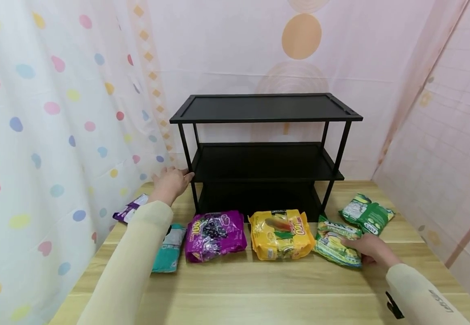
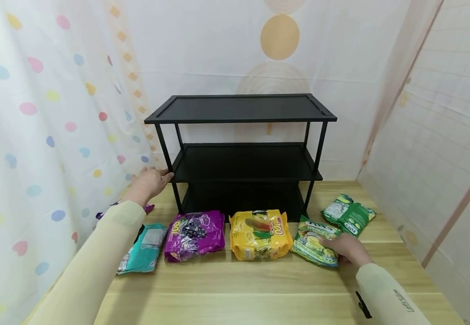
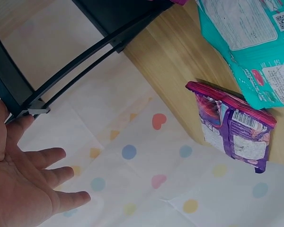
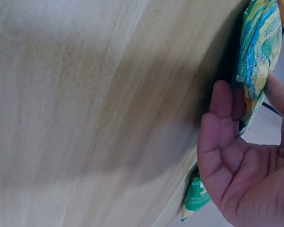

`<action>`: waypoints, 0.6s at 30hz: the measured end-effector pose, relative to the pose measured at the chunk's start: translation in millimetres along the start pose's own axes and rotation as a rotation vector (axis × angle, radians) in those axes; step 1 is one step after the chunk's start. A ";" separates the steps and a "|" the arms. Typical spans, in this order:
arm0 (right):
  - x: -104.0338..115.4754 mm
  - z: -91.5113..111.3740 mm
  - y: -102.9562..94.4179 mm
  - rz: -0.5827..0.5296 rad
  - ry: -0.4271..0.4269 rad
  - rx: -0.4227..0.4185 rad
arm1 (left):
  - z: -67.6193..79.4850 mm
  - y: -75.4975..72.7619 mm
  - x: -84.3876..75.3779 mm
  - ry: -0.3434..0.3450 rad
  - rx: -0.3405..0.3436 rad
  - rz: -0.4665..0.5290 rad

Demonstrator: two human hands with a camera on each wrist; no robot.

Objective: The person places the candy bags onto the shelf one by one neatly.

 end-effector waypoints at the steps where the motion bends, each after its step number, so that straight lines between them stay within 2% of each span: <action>1: -2.0 -0.6 0.2 -0.020 0.010 -0.002 | -0.2 0.4 -0.5 0.003 -0.001 -0.003; 9: -3.5 0.4 -1.3 -0.073 0.028 -0.032 | -1.0 1.3 0.7 0.015 -0.003 -0.008; 18: 1.4 -0.3 1.4 -0.120 -0.003 -0.025 | 0.4 -0.1 4.8 0.014 -0.003 -0.007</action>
Point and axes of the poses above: each hand's wrist, its own z-axis away from the middle knuckle, its own y-axis out of the palm, x = y × z, the point moved 8 cm from there along -z, towards the middle knuckle, and after that the axes turned 3 degrees about -z, right-handed, at the moved point
